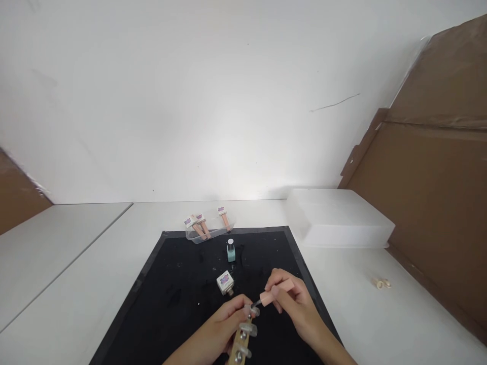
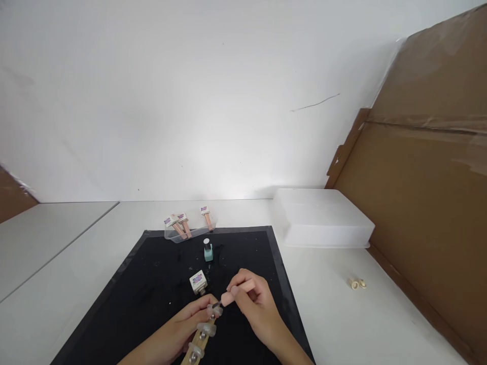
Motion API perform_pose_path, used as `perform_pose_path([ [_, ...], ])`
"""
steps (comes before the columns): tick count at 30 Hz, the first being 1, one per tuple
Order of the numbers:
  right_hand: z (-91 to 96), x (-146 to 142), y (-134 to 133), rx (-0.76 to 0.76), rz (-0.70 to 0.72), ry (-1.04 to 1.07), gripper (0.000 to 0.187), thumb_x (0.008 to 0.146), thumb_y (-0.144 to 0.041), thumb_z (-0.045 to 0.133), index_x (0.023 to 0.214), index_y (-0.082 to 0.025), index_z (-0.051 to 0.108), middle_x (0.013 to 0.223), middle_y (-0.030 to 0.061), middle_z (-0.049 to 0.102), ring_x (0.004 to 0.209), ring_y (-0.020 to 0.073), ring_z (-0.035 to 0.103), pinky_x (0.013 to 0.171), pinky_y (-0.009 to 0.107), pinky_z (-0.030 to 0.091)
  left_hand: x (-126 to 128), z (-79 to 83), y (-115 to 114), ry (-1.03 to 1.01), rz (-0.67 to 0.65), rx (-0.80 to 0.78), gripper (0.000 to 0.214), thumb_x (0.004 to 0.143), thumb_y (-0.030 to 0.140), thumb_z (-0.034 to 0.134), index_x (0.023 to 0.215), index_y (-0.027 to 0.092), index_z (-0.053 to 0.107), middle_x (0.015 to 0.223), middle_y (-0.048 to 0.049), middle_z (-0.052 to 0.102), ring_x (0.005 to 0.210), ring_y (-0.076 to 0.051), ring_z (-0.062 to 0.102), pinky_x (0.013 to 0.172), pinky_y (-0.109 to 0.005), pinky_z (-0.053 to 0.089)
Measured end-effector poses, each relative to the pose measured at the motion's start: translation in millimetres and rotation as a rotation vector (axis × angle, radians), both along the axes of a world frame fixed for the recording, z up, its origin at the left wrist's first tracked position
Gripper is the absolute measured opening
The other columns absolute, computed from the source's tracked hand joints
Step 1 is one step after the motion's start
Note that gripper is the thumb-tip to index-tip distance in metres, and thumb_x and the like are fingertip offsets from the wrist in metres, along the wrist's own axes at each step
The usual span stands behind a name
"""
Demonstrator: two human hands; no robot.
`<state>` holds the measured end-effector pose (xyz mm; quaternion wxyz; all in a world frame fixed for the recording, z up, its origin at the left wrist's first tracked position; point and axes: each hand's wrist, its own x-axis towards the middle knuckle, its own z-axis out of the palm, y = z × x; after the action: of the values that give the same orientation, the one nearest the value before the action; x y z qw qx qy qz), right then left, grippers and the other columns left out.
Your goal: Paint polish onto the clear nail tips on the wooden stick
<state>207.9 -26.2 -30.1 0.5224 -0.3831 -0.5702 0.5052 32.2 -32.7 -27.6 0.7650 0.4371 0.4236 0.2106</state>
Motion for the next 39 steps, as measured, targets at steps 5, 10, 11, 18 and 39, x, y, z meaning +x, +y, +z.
perform_pose_path([
  [5,3.7,-2,0,0.003,-0.022,-0.113,0.018,0.078,-0.017,0.053,0.061,-0.017,0.057,0.058,-0.0018,0.052,0.05,0.0107,0.042,0.048,0.023,0.031,1,-0.3,1,-0.007,0.007,0.007,0.025,0.077,0.044,0.051,0.076,0.021,0.045,0.058,0.0081,0.032,0.05,-0.006,0.025,0.047,-0.017,0.024],
  [10,4.3,0,-1,0.084,-0.067,-0.087,0.021,0.077,-0.014,0.049,0.057,-0.018,0.053,0.059,-0.0013,0.052,0.052,0.0123,0.047,0.049,0.023,0.034,1,-0.6,3,0.01,0.024,0.018,0.024,0.075,0.044,0.052,0.075,0.02,0.047,0.057,0.0086,0.029,0.049,-0.006,0.025,0.046,-0.018,0.024],
  [11,4.8,0,-1,0.119,-0.066,-0.118,0.02,0.079,-0.015,0.049,0.06,-0.018,0.056,0.06,-0.0007,0.053,0.055,0.0131,0.049,0.052,0.024,0.036,1,-0.6,3,0.015,0.03,0.012,0.025,0.074,0.044,0.053,0.075,0.02,0.046,0.056,0.0087,0.029,0.049,-0.006,0.025,0.046,-0.018,0.024],
  [18,7.3,-2,-2,0.238,-0.051,-0.292,0.018,0.078,-0.011,0.051,0.063,-0.018,0.058,0.061,-0.0001,0.056,0.054,0.0137,0.051,0.052,0.025,0.037,3,-2.2,5,0.055,0.075,-0.015,0.026,0.07,0.045,0.054,0.075,0.02,0.047,0.054,0.0091,0.031,0.047,-0.006,0.026,0.045,-0.018,0.021],
  [39,8.2,-1,-3,0.472,-0.068,-0.307,0.012,0.078,-0.01,0.051,0.077,-0.018,0.061,0.066,0.0024,0.06,0.059,0.0149,0.054,0.055,0.025,0.041,1,-10.4,7,0.044,0.137,-0.08,0.03,0.065,0.047,0.061,0.073,0.019,0.05,0.058,0.0074,0.035,0.051,-0.006,0.032,0.048,-0.018,0.023],
])
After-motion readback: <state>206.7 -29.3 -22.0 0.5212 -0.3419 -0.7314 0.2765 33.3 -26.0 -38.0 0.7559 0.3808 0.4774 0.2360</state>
